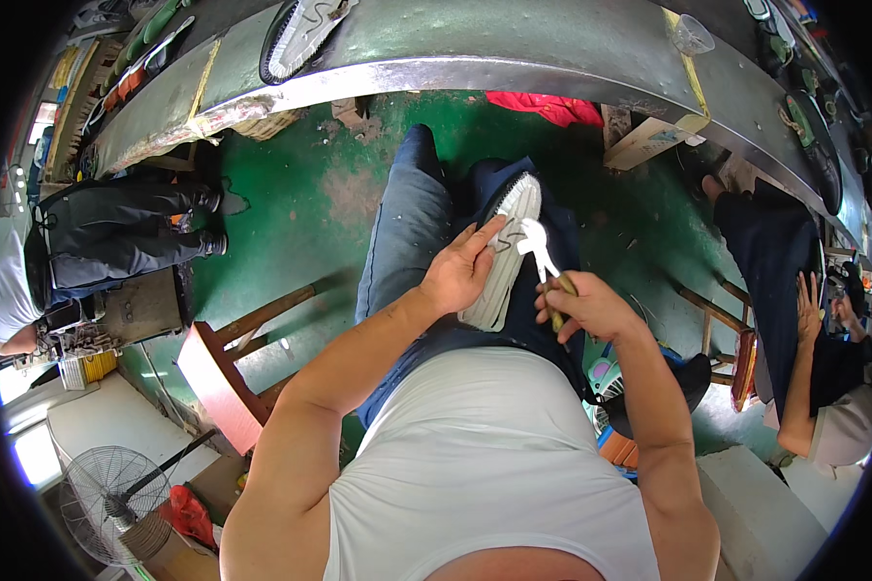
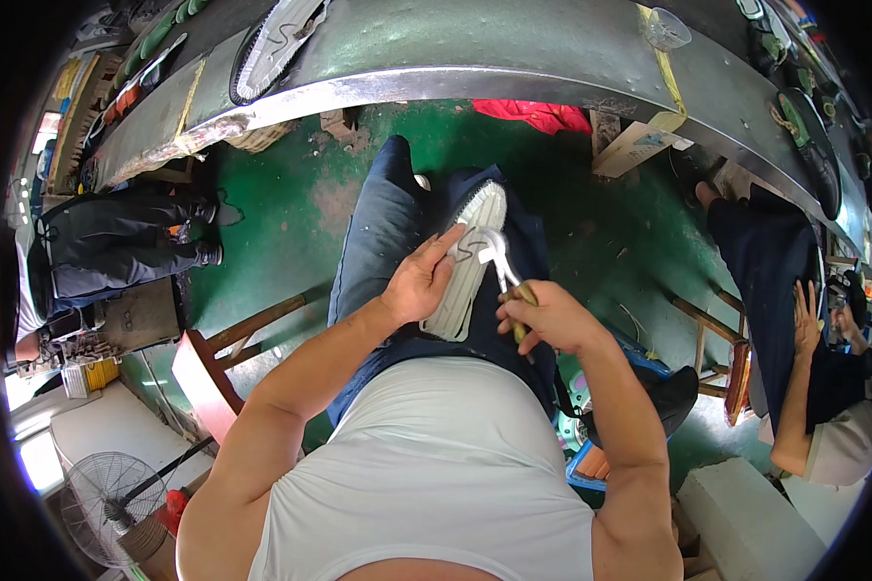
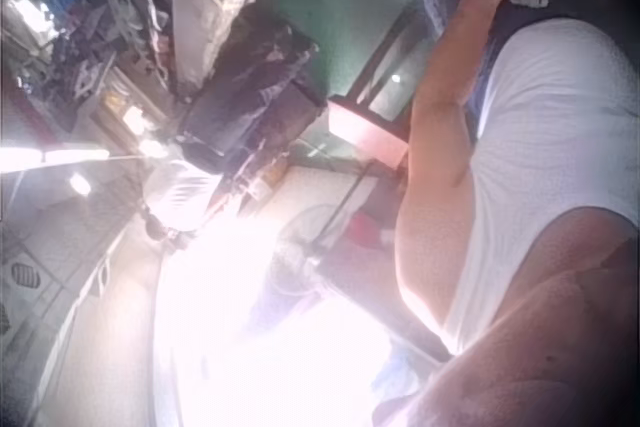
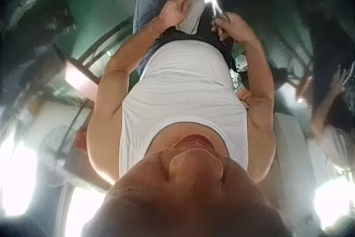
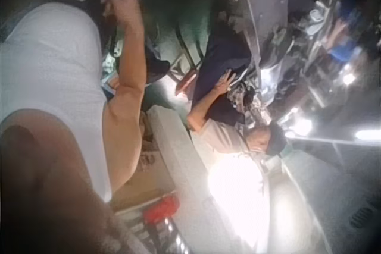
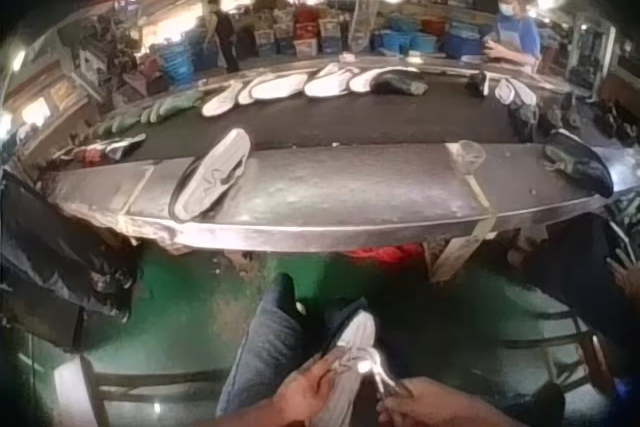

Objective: Use pliers to stretch and pull the upper material over the last on the assembly line.

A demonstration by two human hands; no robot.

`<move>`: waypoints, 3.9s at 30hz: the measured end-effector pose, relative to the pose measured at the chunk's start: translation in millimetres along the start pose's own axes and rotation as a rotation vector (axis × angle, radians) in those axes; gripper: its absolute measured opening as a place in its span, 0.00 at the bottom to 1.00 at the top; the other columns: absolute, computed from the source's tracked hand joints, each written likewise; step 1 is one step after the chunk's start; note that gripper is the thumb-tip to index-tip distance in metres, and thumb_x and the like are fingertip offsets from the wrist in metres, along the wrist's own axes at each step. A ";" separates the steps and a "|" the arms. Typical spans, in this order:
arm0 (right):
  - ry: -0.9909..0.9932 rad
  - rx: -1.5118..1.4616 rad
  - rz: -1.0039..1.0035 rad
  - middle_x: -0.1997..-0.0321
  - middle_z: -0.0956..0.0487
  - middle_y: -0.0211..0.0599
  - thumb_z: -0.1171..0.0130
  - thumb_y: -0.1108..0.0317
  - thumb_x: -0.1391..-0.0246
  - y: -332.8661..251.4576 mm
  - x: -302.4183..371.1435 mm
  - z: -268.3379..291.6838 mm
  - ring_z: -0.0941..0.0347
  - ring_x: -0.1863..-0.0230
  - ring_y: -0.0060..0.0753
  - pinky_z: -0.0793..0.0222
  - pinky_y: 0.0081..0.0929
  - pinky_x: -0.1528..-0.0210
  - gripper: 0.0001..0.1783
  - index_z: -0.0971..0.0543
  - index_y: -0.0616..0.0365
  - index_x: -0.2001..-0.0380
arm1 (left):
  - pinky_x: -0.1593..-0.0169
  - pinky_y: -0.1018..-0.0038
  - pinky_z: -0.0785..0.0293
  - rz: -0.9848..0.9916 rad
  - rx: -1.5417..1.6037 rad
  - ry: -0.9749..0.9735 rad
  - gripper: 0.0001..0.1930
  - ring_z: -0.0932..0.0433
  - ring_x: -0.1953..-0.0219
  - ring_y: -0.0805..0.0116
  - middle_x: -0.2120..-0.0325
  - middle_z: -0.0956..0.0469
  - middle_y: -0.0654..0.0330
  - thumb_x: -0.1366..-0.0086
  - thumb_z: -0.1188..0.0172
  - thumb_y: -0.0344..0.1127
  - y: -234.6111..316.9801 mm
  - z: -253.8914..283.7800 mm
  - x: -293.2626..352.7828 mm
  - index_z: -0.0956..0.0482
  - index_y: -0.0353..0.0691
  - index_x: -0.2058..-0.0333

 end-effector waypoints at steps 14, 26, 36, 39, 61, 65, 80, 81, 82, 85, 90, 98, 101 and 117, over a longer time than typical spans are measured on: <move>0.187 0.883 0.277 0.72 0.23 0.58 0.54 0.53 0.31 -43.5 -33.1 -4.9 0.24 0.64 0.64 0.30 0.49 0.59 0.24 0.27 0.68 0.64 | 0.40 0.56 0.30 0.106 -0.092 0.024 0.37 0.29 0.42 0.35 0.34 0.44 0.33 0.30 0.48 0.39 -2.8 -4.2 19.0 0.55 0.43 0.28; 0.266 0.956 0.711 0.66 0.21 0.56 0.52 0.54 0.33 -45.1 11.0 -43.5 0.23 0.63 0.60 0.27 0.49 0.60 0.22 0.26 0.66 0.65 | 0.28 0.71 0.56 0.322 0.602 -0.375 0.52 0.50 0.28 0.57 0.29 0.53 0.40 0.33 0.42 0.33 -14.4 -18.3 45.9 0.78 0.42 0.28; 0.380 0.992 0.580 0.65 0.20 0.54 0.50 0.53 0.34 -38.9 6.3 -35.9 0.23 0.64 0.61 0.27 0.48 0.60 0.22 0.24 0.67 0.59 | 0.30 0.70 0.48 0.253 0.380 -0.321 0.51 0.42 0.31 0.55 0.31 0.48 0.39 0.33 0.41 0.35 -10.9 -9.8 35.1 0.75 0.38 0.29; 0.205 0.886 0.352 0.66 0.19 0.48 0.51 0.53 0.33 -18.4 -25.2 -9.4 0.21 0.69 0.50 0.26 0.41 0.65 0.23 0.25 0.68 0.58 | 0.33 0.67 0.41 0.308 0.368 -0.173 0.46 0.35 0.35 0.52 0.37 0.38 0.36 0.32 0.42 0.48 -38.3 -9.1 -8.1 0.61 0.31 0.30; 0.299 0.436 0.354 0.68 0.20 0.35 0.45 0.61 0.35 7.2 0.0 12.7 0.22 0.70 0.28 0.31 0.25 0.68 0.15 0.26 0.62 0.53 | 0.49 0.52 0.26 0.508 -0.267 -0.055 0.30 0.21 0.56 0.36 0.65 0.21 0.33 0.33 0.45 0.58 -11.1 25.9 -25.5 0.27 0.27 0.60; 0.310 0.918 0.282 0.66 0.20 0.54 0.45 0.61 0.38 -9.4 2.9 -13.2 0.22 0.62 0.58 0.27 0.47 0.58 0.16 0.26 0.64 0.56 | 0.53 0.55 0.24 0.328 -0.156 -0.063 0.20 0.19 0.61 0.39 0.69 0.20 0.37 0.30 0.50 0.46 -16.7 35.6 -23.8 0.23 0.30 0.63; 0.171 1.466 0.544 0.59 0.20 0.54 0.45 0.70 0.43 -69.5 16.5 -46.1 0.22 0.57 0.56 0.26 0.41 0.51 0.25 0.30 0.68 0.43 | 0.29 0.77 0.58 0.381 0.812 -0.215 0.50 0.53 0.27 0.66 0.27 0.55 0.51 0.46 0.51 0.19 -18.5 -18.3 43.5 0.65 0.40 0.26; 0.086 1.555 0.384 0.61 0.20 0.52 0.44 0.70 0.44 -73.7 11.6 -49.1 0.21 0.60 0.55 0.25 0.43 0.55 0.21 0.28 0.67 0.48 | 0.29 0.76 0.56 0.451 1.025 -0.155 0.44 0.52 0.27 0.65 0.27 0.55 0.51 0.39 0.52 0.26 -19.4 -18.2 44.4 0.63 0.40 0.26; 0.004 1.639 0.220 0.63 0.20 0.50 0.43 0.70 0.45 -70.4 8.3 -48.4 0.21 0.63 0.55 0.25 0.44 0.58 0.17 0.27 0.65 0.53 | 0.28 0.75 0.55 0.516 1.237 -0.091 0.39 0.52 0.27 0.64 0.27 0.54 0.50 0.32 0.54 0.32 -21.3 -18.6 43.9 0.62 0.39 0.27; 0.098 1.397 0.432 0.66 0.20 0.48 0.42 0.68 0.45 -46.1 -1.8 -46.4 0.22 0.66 0.54 0.26 0.47 0.63 0.11 0.27 0.62 0.61 | 0.30 0.73 0.48 0.671 1.015 0.180 0.31 0.45 0.29 0.62 0.30 0.44 0.51 0.23 0.64 0.47 -54.9 -34.6 38.5 0.50 0.38 0.28; 0.162 1.231 0.544 0.63 0.22 0.52 0.40 0.70 0.46 -33.0 7.8 -44.2 0.23 0.61 0.54 0.26 0.43 0.56 0.21 0.28 0.66 0.50 | 0.37 0.66 0.34 0.638 0.305 0.267 0.28 0.27 0.40 0.50 0.45 0.24 0.42 0.22 0.66 0.48 -54.0 -11.0 35.2 0.30 0.32 0.39; 0.296 1.467 0.331 0.62 0.23 0.48 0.41 0.70 0.44 -61.4 -12.8 -31.9 0.22 0.59 0.49 0.24 0.40 0.58 0.20 0.29 0.67 0.51 | 0.35 0.63 0.35 0.275 0.178 0.333 0.24 0.31 0.38 0.42 0.41 0.30 0.38 0.23 0.61 0.41 -25.3 1.8 27.9 0.34 0.29 0.38; 0.435 1.266 0.681 0.63 0.22 0.46 0.42 0.69 0.43 -46.6 -12.9 -29.0 0.22 0.60 0.49 0.24 0.40 0.61 0.16 0.28 0.65 0.54 | 0.33 0.66 0.39 0.160 0.122 0.278 0.25 0.36 0.34 0.45 0.36 0.37 0.39 0.24 0.60 0.40 -15.9 5.3 24.4 0.39 0.29 0.35; 0.335 1.247 0.492 0.65 0.21 0.45 0.42 0.71 0.44 -28.3 -2.0 17.9 0.22 0.63 0.53 0.25 0.44 0.61 0.11 0.26 0.60 0.58 | 0.32 0.63 0.38 -0.124 -0.196 -0.007 0.28 0.44 0.31 0.38 0.30 0.51 0.38 0.29 0.49 0.34 11.1 -3.3 14.8 0.39 0.48 0.32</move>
Point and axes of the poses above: each hand's wrist, its own x-axis away from the middle knuckle, its own z-axis out of the back of the hand, y = z × x, the point moved 8 cm from there along -x, towards the middle knuckle
